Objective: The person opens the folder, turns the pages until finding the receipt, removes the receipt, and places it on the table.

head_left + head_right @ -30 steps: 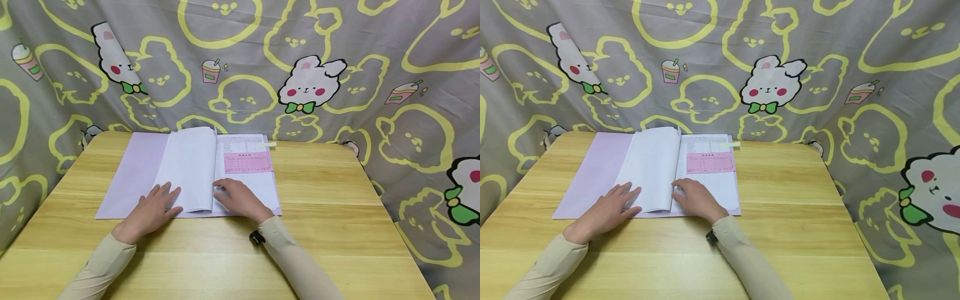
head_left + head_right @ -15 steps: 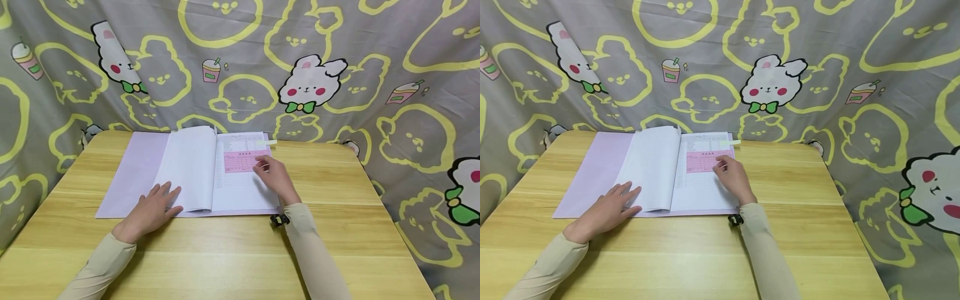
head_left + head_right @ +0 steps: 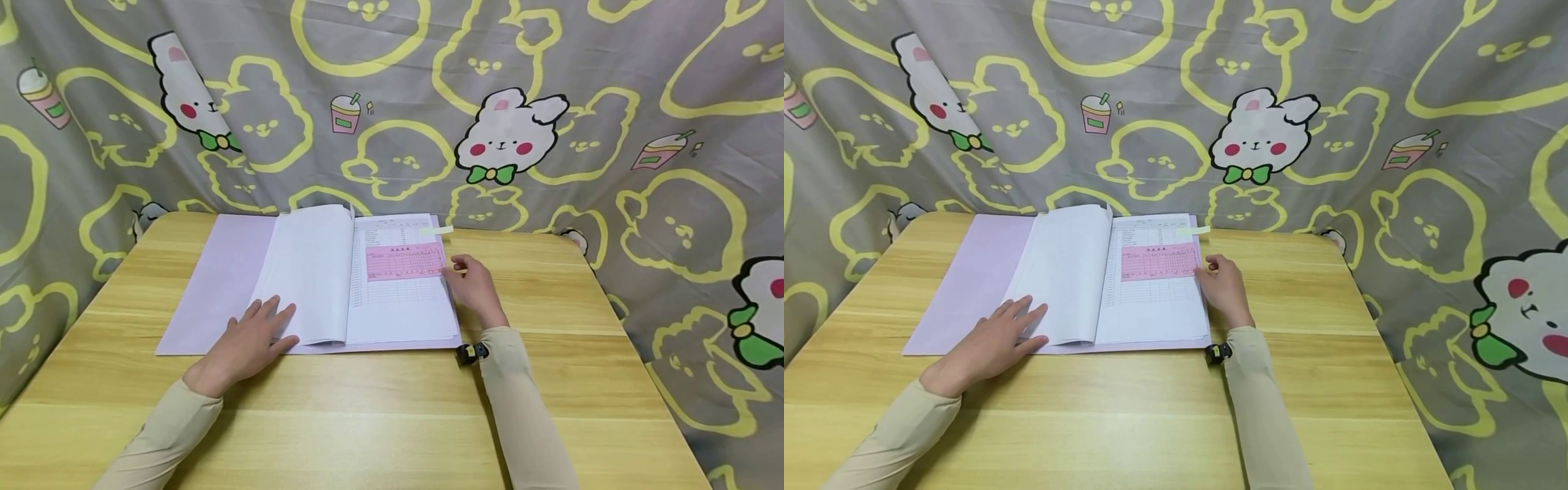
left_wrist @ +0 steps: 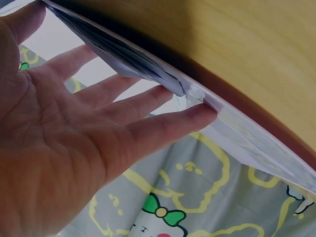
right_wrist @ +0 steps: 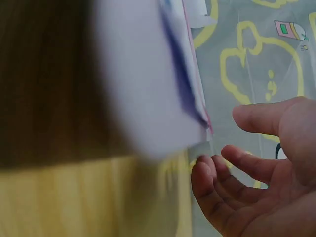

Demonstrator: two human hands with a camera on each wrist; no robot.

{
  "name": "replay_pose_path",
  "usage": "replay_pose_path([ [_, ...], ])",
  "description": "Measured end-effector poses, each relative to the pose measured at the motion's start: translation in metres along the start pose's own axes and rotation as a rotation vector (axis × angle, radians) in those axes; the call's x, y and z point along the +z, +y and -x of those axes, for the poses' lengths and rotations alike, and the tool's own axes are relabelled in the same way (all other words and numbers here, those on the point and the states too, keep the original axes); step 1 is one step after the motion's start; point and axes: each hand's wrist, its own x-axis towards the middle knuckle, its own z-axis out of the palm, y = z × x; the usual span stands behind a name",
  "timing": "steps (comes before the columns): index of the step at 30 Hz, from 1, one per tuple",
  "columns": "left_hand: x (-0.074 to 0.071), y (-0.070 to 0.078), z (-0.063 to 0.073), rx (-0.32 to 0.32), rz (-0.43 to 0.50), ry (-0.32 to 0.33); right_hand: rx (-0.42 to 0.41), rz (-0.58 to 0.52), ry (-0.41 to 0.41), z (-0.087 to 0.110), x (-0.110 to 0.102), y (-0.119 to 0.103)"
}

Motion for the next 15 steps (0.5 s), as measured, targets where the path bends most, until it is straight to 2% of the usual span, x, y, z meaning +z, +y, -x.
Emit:
replay_pose_path([
  [7, 0.0009, -0.0003, -0.0001, -0.001, -0.001, -0.003, 0.02, 0.025, -0.013, -0.0041, 0.004, 0.0086],
  [15, 0.0004, -0.0002, -0.0003, 0.005, -0.011, -0.002, 0.036, -0.009, 0.001, -0.0068, 0.0067, 0.007],
])
